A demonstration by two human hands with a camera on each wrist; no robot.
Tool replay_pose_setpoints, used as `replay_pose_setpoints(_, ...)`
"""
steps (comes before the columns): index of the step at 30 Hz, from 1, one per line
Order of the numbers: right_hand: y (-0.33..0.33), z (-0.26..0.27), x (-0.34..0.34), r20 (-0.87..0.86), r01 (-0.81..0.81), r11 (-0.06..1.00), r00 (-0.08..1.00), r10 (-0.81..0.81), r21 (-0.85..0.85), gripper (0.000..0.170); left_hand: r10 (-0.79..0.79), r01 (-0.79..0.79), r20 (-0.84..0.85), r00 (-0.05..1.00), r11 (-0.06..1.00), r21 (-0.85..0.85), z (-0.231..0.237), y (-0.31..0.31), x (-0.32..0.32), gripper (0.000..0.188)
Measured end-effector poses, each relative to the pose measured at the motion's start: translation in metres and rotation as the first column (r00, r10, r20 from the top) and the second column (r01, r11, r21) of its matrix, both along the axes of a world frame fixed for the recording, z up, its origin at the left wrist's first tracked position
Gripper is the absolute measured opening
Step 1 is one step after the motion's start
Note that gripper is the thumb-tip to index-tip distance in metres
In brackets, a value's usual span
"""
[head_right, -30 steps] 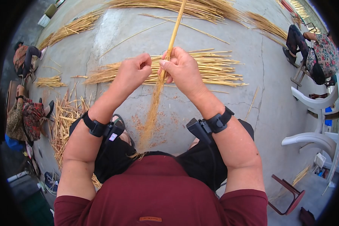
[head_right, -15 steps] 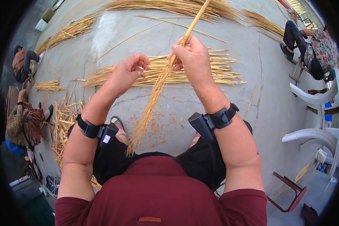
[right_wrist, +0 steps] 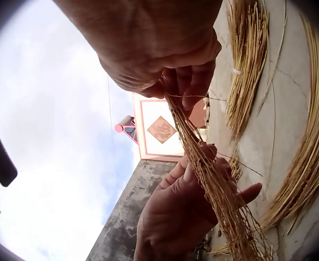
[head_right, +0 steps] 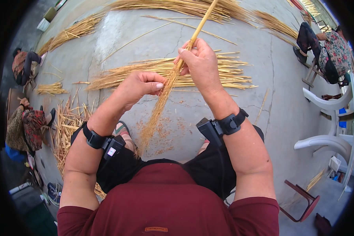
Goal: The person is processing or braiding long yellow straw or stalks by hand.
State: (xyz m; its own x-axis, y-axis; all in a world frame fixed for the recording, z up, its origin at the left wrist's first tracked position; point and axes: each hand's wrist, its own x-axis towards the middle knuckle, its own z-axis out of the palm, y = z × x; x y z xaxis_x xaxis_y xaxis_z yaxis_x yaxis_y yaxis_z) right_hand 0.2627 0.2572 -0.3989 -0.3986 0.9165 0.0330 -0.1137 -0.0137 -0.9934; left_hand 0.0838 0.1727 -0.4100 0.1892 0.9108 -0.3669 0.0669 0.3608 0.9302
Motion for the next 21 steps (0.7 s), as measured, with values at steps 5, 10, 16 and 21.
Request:
replay_pose_setpoints(5,0.0,0.0,0.0,0.003,-0.003,1.0,1.0,0.003,0.001,0.01,0.041,-0.042,0.034,0.999,0.999,0.024,-0.001,0.001,-0.001,0.015)
replay_pose_setpoints(10,0.0,0.0,0.0,-0.006,0.007,1.0,1.0,-0.007,0.004,0.009,0.077,-0.079,0.073,0.994,0.997,0.022,0.0,0.001,0.0,0.014)
replay_pose_setpoints(16,0.0,-0.001,-0.001,-0.011,0.007,1.0,1.0,-0.007,0.001,0.009,0.088,-0.092,0.116,0.989,0.995,0.024,0.002,0.001,0.003,0.012)
replay_pose_setpoints(21,-0.001,-0.005,-0.002,0.015,-0.012,1.0,1.0,0.013,-0.002,0.01,0.089,-0.086,0.087,0.992,0.995,-0.042,0.01,0.001,0.006,0.01)
